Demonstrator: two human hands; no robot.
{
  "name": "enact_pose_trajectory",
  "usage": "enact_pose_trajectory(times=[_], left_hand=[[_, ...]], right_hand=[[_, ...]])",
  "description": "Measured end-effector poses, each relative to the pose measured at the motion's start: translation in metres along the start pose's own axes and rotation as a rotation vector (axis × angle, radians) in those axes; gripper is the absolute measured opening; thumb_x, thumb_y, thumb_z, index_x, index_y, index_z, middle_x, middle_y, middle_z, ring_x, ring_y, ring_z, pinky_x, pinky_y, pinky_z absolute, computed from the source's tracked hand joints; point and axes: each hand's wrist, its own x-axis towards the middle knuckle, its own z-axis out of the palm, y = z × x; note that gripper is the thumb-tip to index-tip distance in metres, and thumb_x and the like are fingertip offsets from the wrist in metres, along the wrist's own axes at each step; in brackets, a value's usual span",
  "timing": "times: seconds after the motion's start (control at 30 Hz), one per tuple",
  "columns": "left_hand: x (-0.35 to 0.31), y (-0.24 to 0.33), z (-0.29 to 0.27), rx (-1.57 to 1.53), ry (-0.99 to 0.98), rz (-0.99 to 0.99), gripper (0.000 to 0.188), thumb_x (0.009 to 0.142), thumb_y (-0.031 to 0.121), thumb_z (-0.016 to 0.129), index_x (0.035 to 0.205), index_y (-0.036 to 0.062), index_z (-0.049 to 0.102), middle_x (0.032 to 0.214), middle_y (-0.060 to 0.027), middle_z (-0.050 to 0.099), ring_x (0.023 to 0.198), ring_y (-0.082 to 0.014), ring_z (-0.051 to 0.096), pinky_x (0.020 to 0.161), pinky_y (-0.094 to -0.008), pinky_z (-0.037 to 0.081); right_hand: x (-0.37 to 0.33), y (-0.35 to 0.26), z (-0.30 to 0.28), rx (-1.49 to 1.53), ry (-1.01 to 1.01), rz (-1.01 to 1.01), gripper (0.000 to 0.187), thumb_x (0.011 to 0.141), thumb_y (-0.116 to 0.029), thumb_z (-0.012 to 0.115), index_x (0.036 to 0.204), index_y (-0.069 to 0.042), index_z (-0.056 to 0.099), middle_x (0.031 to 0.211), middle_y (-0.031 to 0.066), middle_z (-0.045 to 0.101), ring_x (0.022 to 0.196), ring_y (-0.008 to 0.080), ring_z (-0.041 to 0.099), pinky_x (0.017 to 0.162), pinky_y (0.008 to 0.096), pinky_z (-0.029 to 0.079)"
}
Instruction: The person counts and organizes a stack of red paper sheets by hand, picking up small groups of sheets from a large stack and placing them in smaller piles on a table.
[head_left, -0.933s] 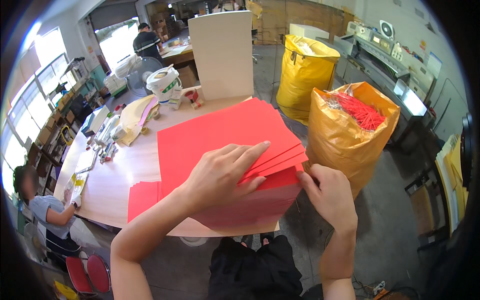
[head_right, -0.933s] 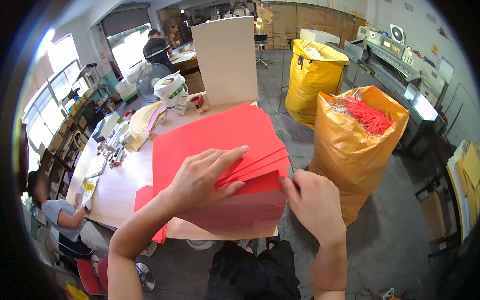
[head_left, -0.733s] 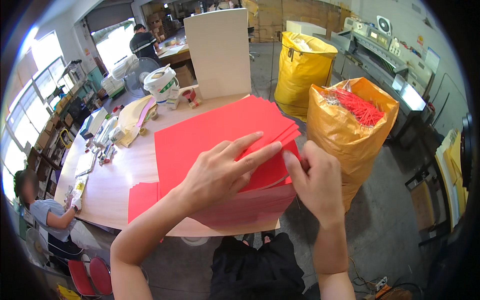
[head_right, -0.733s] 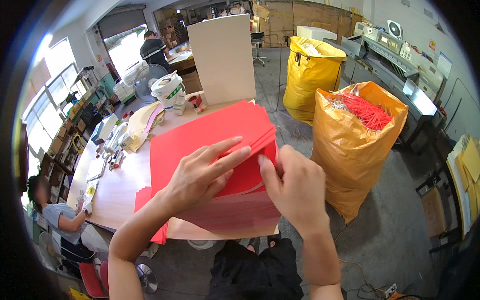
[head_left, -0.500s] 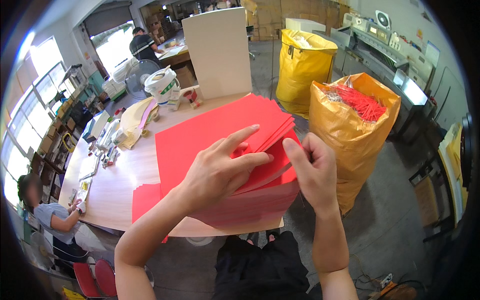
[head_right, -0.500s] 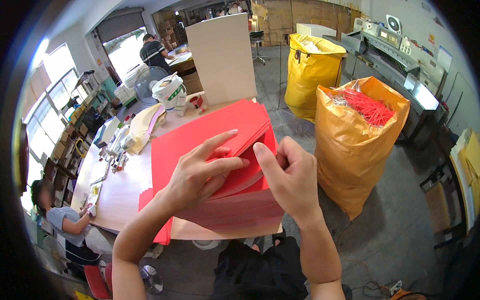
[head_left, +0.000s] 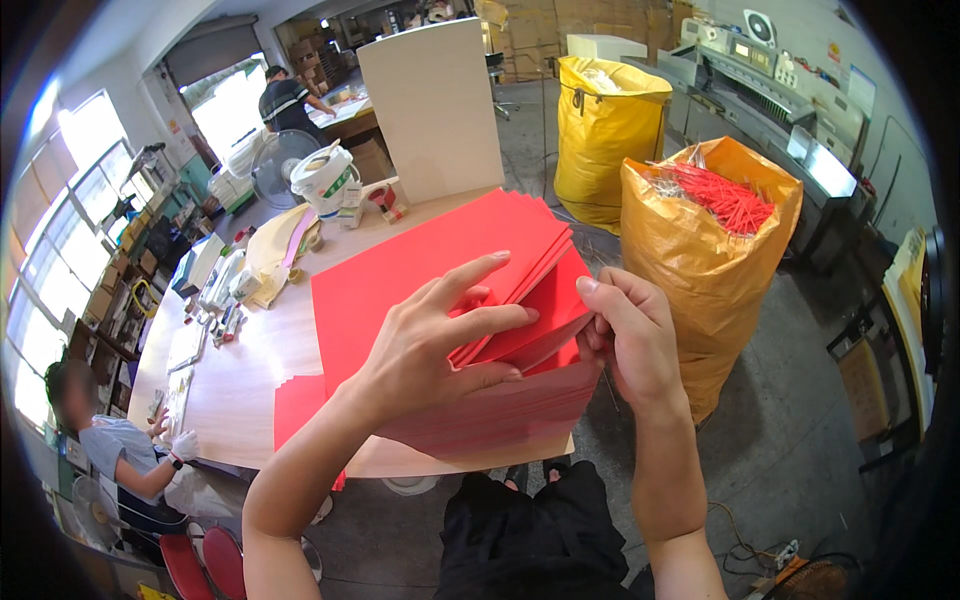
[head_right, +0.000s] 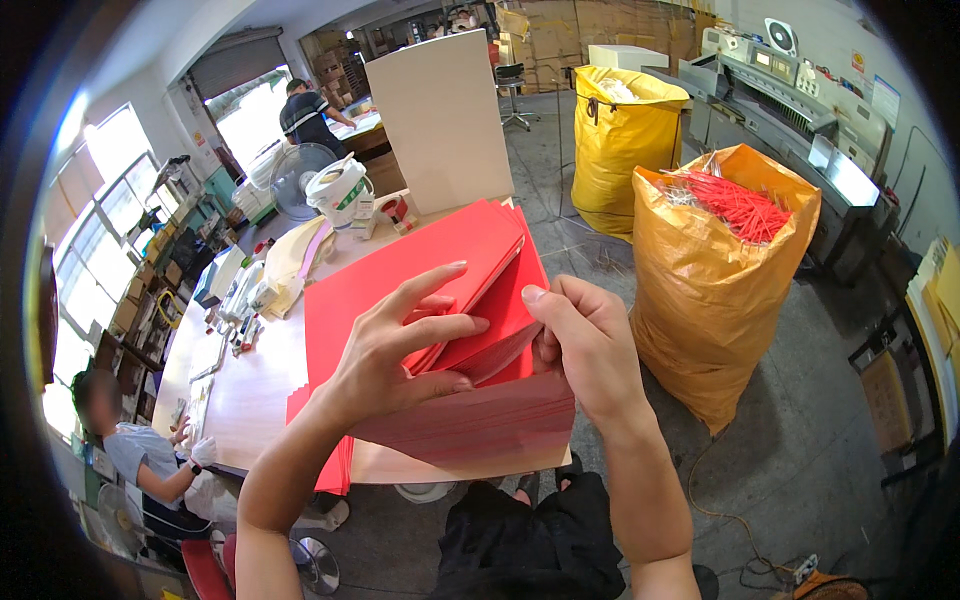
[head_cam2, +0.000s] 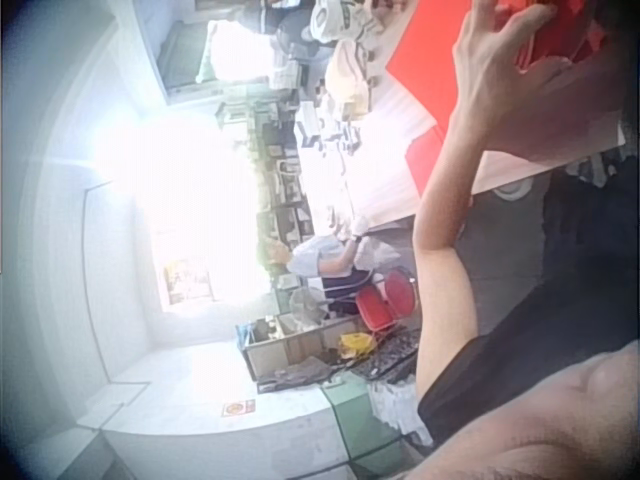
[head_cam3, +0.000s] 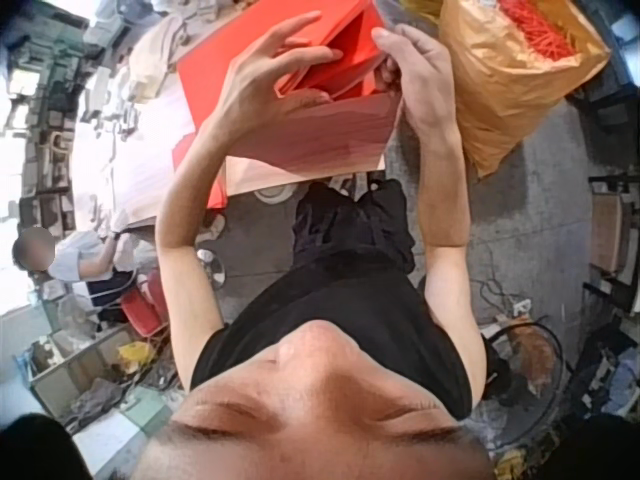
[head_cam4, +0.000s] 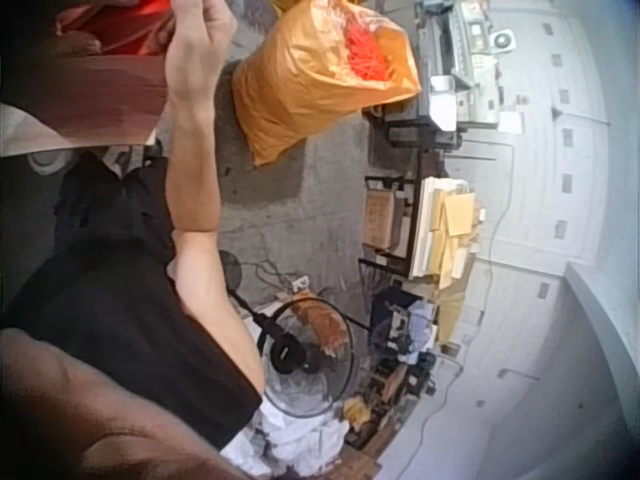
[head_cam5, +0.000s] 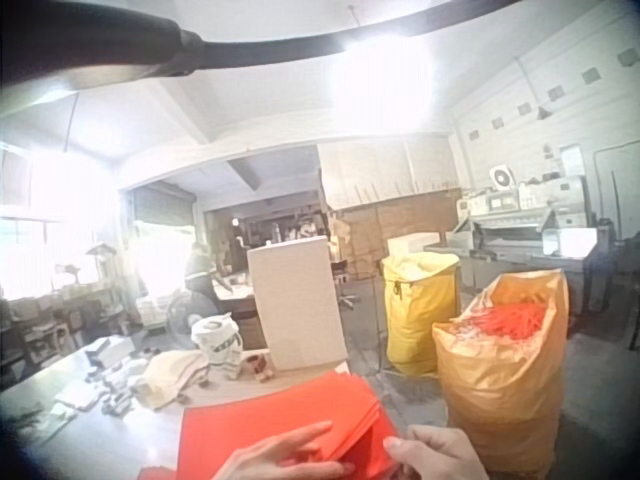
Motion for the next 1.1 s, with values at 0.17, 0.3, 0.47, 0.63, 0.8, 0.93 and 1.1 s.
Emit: enact_pose_trajectory(times=[0.17,0.3,0.47,0.63,0.8,0.93,1.1], left_hand=[[0.000,0.000,-0.001,-0.024,0.000,-0.003,0.058,0.074,0.028,0.099,0.128,0.0236,0.080,0.161,-0.0154,0.056,0.118,-0.0349,0.076,0.097,-0.0484,0.065],[0.000,0.001,-0.002,0.033,-0.026,0.017,0.052,0.082,0.022,0.092,0.133,0.0244,0.079,0.162,-0.0155,0.056,0.119,-0.0348,0.075,0.099,-0.0482,0.064],[0.001,0.006,0.000,0.116,-0.067,0.006,0.050,0.091,0.009,0.078,0.138,0.0270,0.076,0.164,-0.0166,0.055,0.118,-0.0361,0.074,0.098,-0.0482,0.063],[-0.002,0.002,0.000,0.144,-0.086,0.032,0.049,0.093,0.009,0.076,0.137,0.0288,0.077,0.167,-0.0169,0.051,0.119,-0.0368,0.074,0.098,-0.0491,0.062],[-0.001,0.005,-0.003,0.100,-0.051,0.032,0.053,0.083,0.021,0.089,0.134,0.0271,0.078,0.165,-0.0164,0.053,0.120,-0.0365,0.074,0.099,-0.0496,0.062],[0.001,0.006,-0.001,0.045,-0.023,0.003,0.065,0.070,0.025,0.099,0.132,0.0255,0.079,0.163,-0.0155,0.056,0.121,-0.0371,0.075,0.100,-0.0494,0.064],[0.000,0.004,-0.002,-0.005,0.009,0.011,0.065,0.069,0.023,0.100,0.130,0.0239,0.079,0.160,-0.0147,0.058,0.121,-0.0373,0.076,0.097,-0.0481,0.066]], right_hand=[[-0.002,-0.006,-0.003,-0.081,-0.012,0.030,0.039,0.111,-0.032,0.066,0.079,-0.010,0.061,0.067,-0.0030,0.059,0.058,0.0038,0.053,0.053,0.0224,0.039],[-0.004,-0.007,-0.009,-0.121,-0.029,0.004,0.044,0.112,-0.039,0.066,0.079,-0.010,0.059,0.068,-0.0020,0.060,0.058,0.0043,0.055,0.053,0.0222,0.040],[-0.004,-0.005,-0.007,-0.095,-0.038,-0.046,0.043,0.111,-0.036,0.068,0.078,-0.010,0.058,0.067,-0.0028,0.059,0.059,0.0036,0.052,0.053,0.0235,0.039],[0.001,0.001,0.002,-0.308,0.068,-0.142,0.035,0.108,-0.020,0.067,0.075,-0.009,0.060,0.067,-0.0035,0.059,0.061,0.0041,0.053,0.054,0.0252,0.040],[0.000,-0.008,-0.002,-0.027,-0.015,0.051,0.036,0.109,-0.023,0.065,0.077,-0.009,0.061,0.067,-0.0008,0.060,0.059,0.0072,0.057,0.055,0.0243,0.043],[-0.001,-0.007,-0.005,-0.038,-0.033,0.033,0.035,0.109,-0.025,0.066,0.078,-0.009,0.061,0.067,-0.0008,0.061,0.059,0.0071,0.058,0.055,0.0237,0.042],[-0.002,-0.008,-0.008,-0.080,-0.029,0.058,0.036,0.109,-0.026,0.067,0.078,-0.009,0.061,0.066,-0.0007,0.062,0.058,0.0071,0.058,0.054,0.0237,0.041]])
